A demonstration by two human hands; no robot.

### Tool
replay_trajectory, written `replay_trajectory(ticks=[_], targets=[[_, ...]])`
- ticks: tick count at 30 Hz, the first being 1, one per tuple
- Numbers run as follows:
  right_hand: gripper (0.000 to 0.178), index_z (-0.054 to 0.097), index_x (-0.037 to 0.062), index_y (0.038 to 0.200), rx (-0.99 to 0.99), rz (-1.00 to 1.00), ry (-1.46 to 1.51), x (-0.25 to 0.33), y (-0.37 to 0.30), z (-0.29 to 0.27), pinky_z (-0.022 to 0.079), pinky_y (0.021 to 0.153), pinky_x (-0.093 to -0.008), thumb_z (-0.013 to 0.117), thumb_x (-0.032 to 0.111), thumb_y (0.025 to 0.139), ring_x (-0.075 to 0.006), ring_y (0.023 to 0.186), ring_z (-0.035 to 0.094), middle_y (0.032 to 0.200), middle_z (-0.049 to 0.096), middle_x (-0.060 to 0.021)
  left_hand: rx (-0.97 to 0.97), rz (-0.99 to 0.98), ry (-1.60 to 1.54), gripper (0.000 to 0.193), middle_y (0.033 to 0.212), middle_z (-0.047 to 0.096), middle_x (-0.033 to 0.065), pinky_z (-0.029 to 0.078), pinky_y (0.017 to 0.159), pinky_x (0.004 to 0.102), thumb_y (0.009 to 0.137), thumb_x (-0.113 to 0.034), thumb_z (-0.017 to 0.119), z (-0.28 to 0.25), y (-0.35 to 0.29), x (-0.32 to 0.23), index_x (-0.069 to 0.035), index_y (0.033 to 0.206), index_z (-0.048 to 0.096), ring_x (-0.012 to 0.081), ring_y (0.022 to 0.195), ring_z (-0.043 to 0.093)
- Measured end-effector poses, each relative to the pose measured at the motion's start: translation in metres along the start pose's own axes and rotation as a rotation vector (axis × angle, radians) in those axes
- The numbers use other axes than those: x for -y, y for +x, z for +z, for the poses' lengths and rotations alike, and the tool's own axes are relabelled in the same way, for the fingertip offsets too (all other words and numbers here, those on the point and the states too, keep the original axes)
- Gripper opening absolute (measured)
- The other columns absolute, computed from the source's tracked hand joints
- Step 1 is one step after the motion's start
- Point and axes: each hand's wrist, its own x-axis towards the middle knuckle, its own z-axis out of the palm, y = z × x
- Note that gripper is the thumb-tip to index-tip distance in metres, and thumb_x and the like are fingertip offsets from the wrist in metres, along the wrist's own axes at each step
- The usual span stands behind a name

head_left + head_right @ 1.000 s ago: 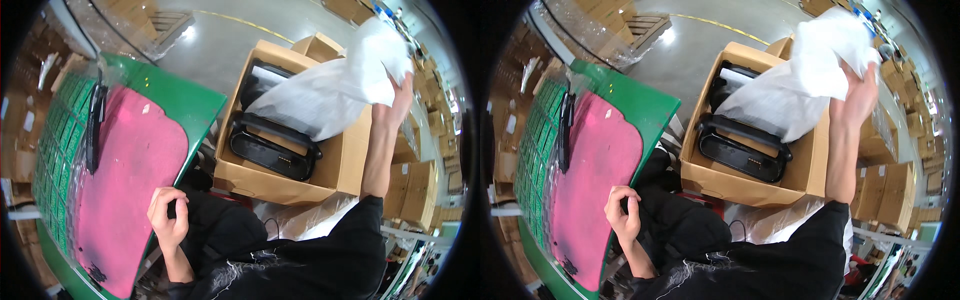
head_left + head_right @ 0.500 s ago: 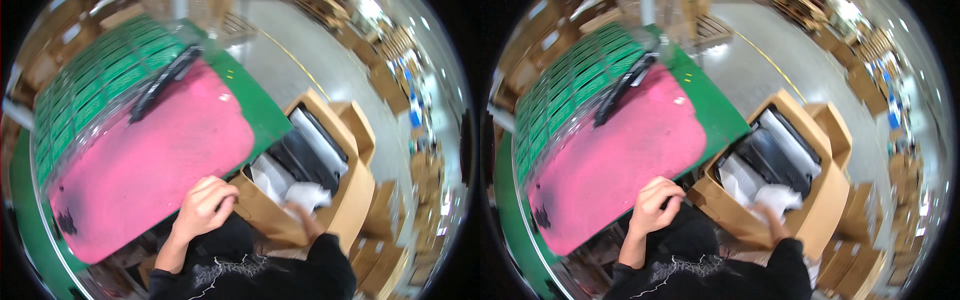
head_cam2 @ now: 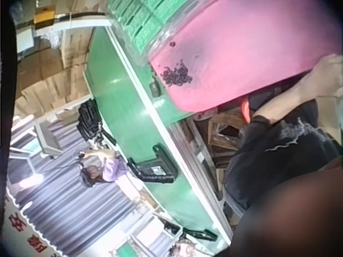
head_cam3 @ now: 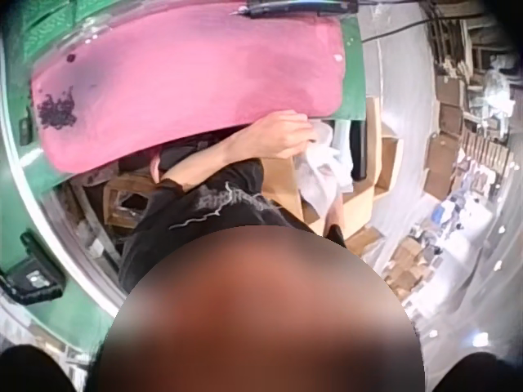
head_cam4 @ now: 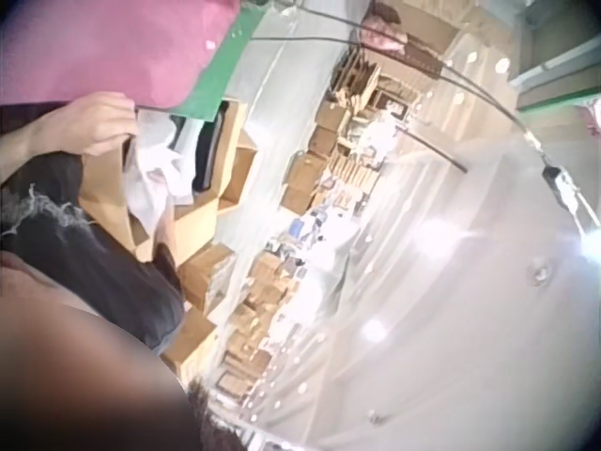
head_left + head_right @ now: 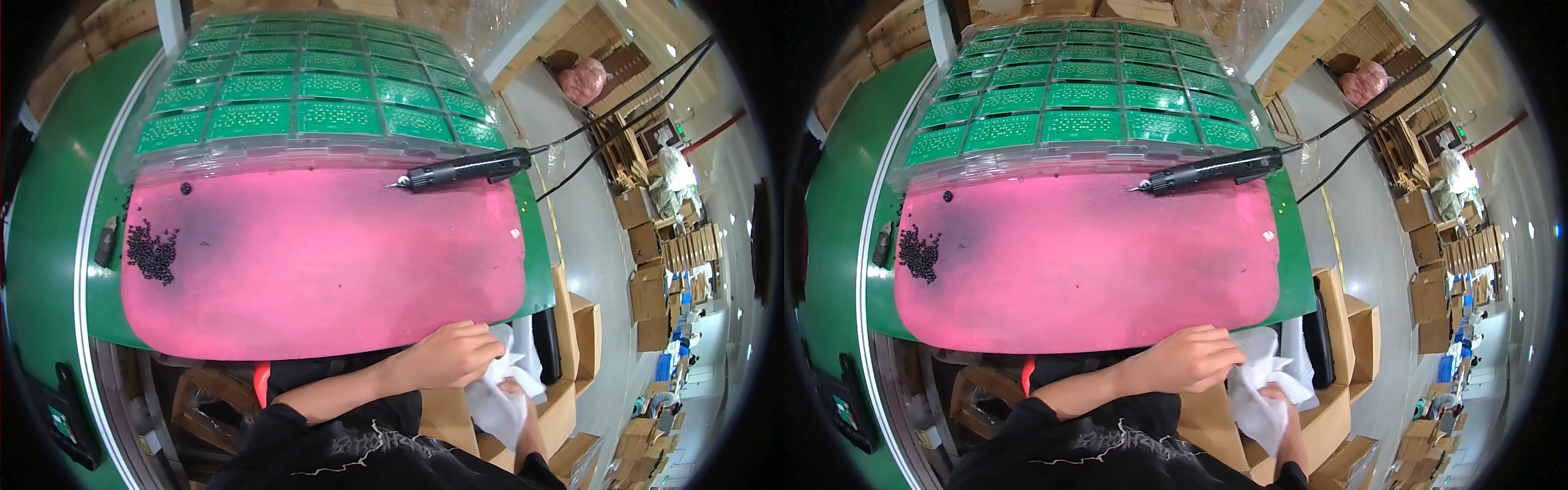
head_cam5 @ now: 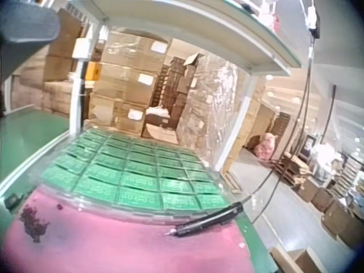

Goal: Assembling electronic components by placing a circuit board into a plastic casing and securing it with screws using an electric screwdriver.

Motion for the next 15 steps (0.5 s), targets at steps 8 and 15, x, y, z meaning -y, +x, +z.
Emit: replay_trajectory(ticks=[8,15], targets=[[0.044,0.06,0.0028,0.121,-0.054,0.2,-0.206,-0.11,-0.03,-0.073,0.048,0.095,-0.0463,0.055,0.038,0.096,-0.0362,0.107,0.063,0.118,0.067,-0.0143,-0.024,0.011,-0.055,0.019,0.081,0.059,0.0059,0.046,0.068,0.0361,0.075,-0.001,0.067,0.0,0.0,0.007,-0.004,0.093,0.06,0.0235,0.077,0.059],[0.041,0.062,-0.0005,0.115,-0.077,0.616,-0.292,-0.272,-0.048,-0.096,0.049,0.092,-0.0461,0.056,0.035,0.095,-0.037,0.104,0.063,0.116,0.067,-0.0161,0.028,0.009,-0.12,0.014,0.079,0.061,0.0082,0.047,0.067,0.0377,0.076,0.001,0.066,-0.013,0.015,0.003,-0.004,0.089,0.062,0.0259,0.074,0.06]])
